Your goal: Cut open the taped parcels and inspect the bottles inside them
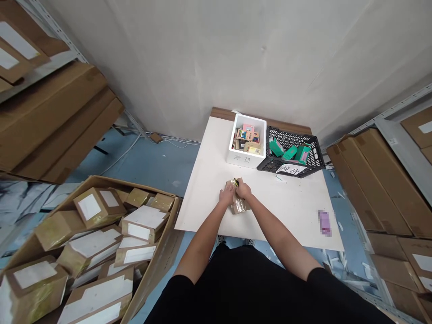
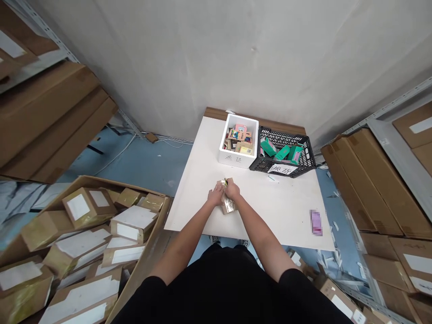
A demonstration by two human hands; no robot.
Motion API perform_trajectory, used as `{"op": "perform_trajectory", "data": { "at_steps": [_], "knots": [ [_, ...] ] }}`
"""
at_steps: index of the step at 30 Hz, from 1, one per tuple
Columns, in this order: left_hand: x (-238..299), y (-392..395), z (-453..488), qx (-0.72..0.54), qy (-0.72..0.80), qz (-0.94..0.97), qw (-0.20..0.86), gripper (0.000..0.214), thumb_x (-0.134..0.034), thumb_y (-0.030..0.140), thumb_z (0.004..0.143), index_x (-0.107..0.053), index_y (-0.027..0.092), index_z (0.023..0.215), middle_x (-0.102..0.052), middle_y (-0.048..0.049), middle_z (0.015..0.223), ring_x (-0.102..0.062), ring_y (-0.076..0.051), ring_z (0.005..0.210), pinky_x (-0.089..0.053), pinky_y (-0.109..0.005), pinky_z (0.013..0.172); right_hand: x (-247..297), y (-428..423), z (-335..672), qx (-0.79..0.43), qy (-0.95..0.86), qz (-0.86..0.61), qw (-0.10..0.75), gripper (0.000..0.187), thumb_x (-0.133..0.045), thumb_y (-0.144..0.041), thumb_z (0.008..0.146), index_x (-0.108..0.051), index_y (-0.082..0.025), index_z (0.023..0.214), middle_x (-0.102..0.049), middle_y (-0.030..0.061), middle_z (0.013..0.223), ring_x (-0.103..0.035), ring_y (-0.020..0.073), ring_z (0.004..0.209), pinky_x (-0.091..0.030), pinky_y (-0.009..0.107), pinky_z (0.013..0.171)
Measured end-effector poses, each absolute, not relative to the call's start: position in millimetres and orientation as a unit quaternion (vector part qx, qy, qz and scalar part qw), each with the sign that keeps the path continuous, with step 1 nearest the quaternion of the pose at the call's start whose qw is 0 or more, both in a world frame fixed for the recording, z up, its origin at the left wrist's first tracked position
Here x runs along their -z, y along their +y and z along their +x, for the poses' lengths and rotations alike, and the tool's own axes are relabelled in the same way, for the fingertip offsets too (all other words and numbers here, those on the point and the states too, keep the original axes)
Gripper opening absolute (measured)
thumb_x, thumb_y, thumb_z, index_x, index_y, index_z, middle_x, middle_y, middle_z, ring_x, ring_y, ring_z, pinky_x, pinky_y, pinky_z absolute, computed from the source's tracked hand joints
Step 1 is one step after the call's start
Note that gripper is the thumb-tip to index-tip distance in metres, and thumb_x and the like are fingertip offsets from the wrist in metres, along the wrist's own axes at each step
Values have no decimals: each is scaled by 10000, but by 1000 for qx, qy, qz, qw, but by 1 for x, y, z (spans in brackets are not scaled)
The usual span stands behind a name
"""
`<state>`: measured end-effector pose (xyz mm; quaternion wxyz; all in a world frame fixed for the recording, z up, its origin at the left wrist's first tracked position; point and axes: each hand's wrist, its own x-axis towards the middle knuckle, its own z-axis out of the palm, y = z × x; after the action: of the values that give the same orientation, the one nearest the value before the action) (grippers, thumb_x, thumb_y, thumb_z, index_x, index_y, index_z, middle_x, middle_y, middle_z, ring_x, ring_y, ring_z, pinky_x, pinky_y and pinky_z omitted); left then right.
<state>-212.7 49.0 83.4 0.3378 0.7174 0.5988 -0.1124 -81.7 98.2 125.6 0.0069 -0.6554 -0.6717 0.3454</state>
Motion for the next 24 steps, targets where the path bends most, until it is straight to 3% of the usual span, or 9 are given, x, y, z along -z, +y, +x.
{"op": "perform_trajectory", "data": {
  "at_steps": [4,9,17,20,24],
  "knots": [
    [-88,46,-213,109,602,717,333,1167,-765,389,826,-33,250,1725,75,-96,1795,26,-320,1669,-285,-558,1276,-137,93,-78,-313,-695,-645,-66,475,-593,-300,997,-496,-251,1459,-769,98,1131,-720,284,1029,-487,311,816],
    [-91,46,-217,103,600,719,335,1191,-773,434,819,-22,261,1727,54,-80,1801,49,-355,1663,-324,-564,1259,-148,77,-69,-295,-703,-635,-123,521,-575,-292,994,-470,-268,1504,-770,94,1189,-732,277,1050,-483,291,774],
    [-89,49,-215,134,606,720,309,1191,-792,488,805,-63,302,1728,12,-59,1807,20,-381,1661,-259,-606,1279,-161,28,-58,-296,-697,-626,-188,563,-705,-344,927,-535,-236,1452,-753,141,1229,-728,322,1116,-507,330,799],
    [-87,50,-213,138,616,706,320,1228,-804,514,779,-30,365,1721,24,-19,1810,42,-398,1657,-265,-624,1268,-161,-16,-36,-284,-698,-621,-216,524,-624,-233,950,-530,-241,1466,-756,148,1199,-735,315,1104,-503,332,800],
    [-89,50,-218,134,623,703,316,1241,-824,534,763,-44,388,1717,-3,-3,1815,23,-433,1649,-283,-617,1257,-162,-54,-20,-267,-697,-619,-242,661,-566,-101,919,-448,-228,1557,-764,167,1143,-746,321,1070,-504,341,799]
  ]
}}
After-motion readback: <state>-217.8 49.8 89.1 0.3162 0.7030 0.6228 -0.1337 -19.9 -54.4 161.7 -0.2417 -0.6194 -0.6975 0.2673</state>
